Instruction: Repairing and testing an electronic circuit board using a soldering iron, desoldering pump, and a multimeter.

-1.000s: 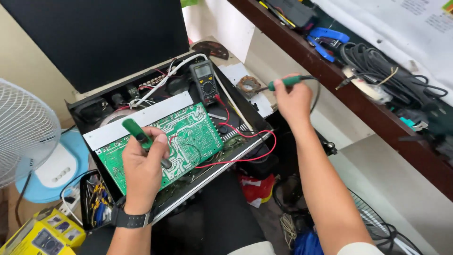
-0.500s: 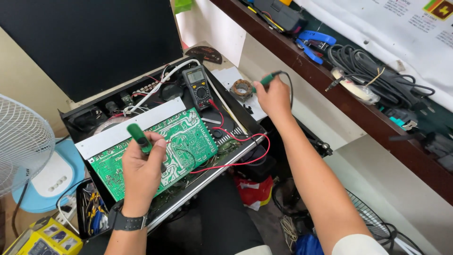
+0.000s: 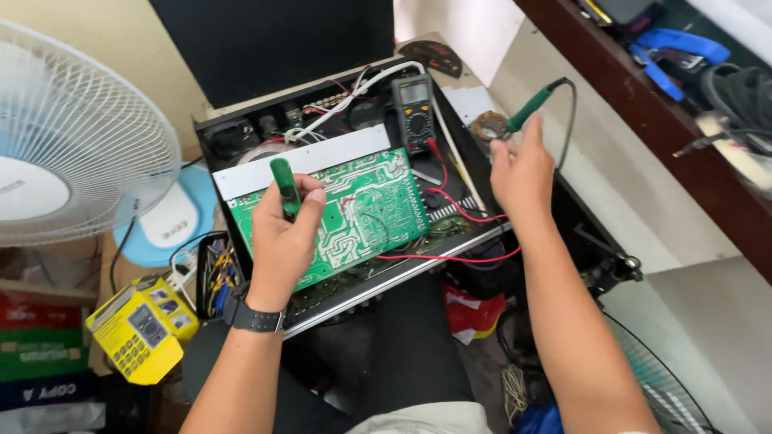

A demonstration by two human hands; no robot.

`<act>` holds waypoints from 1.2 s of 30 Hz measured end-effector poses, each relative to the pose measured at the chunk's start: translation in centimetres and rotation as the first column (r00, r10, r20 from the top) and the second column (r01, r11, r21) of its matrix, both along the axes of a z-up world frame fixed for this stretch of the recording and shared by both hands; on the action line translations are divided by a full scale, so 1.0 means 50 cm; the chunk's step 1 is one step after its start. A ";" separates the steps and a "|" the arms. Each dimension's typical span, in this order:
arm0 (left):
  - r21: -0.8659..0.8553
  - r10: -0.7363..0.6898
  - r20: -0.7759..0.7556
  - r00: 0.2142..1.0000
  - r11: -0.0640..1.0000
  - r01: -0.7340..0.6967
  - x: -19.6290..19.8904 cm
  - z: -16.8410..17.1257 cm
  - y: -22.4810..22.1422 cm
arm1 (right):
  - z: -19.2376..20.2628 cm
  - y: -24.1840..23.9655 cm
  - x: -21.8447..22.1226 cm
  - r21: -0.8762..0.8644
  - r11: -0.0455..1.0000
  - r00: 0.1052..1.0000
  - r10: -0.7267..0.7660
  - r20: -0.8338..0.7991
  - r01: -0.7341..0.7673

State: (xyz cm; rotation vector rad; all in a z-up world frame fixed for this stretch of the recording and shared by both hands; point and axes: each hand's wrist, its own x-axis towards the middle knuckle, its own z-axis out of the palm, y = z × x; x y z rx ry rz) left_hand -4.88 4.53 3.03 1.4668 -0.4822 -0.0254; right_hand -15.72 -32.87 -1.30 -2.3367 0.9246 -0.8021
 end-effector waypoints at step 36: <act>0.522 -0.013 0.533 0.846 0.792 -0.317 0.140 -0.006 -0.058 | -0.082 0.016 0.210 -0.027 0.941 0.907 0.318 -0.276 -0.338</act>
